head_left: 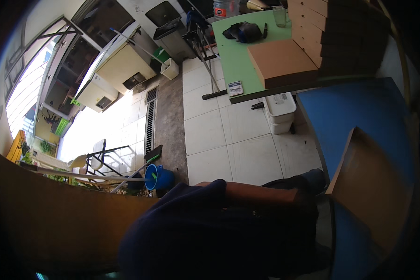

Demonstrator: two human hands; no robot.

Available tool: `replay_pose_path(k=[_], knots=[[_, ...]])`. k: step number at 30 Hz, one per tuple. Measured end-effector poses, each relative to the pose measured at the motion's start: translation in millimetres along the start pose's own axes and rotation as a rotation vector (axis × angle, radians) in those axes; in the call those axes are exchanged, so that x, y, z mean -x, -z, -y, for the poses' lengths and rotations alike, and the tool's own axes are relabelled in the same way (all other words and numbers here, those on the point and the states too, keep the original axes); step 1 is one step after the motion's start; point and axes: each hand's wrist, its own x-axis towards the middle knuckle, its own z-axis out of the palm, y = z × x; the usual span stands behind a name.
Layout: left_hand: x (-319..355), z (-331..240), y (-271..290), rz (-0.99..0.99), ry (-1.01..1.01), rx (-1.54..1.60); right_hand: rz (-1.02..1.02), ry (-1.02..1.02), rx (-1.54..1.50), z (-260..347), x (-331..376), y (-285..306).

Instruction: The person assembles flat cardboard boxes by folding along pre-scored lines and tucking flaps to form rectangular containers. They repeatedly pick up flat sheets, fold them into shape, and place the finished boxes on a stack on the table.

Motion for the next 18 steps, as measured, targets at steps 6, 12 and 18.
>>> replay_pose_path(k=[6,12,18], knots=[[58.2,-9.6,-41.6,0.414,0.092,0.143,-0.134,-0.055,0.029,-23.8,42.9,-2.4],[68.9,-18.2,-49.6,0.697,0.119,0.176,-0.234,-0.081,0.096,-46.2,72.5,-6.1],[90.3,-32.5,-1.4,0.807,0.223,0.155,-0.307,-0.099,0.115,-68.1,78.9,-4.5]])
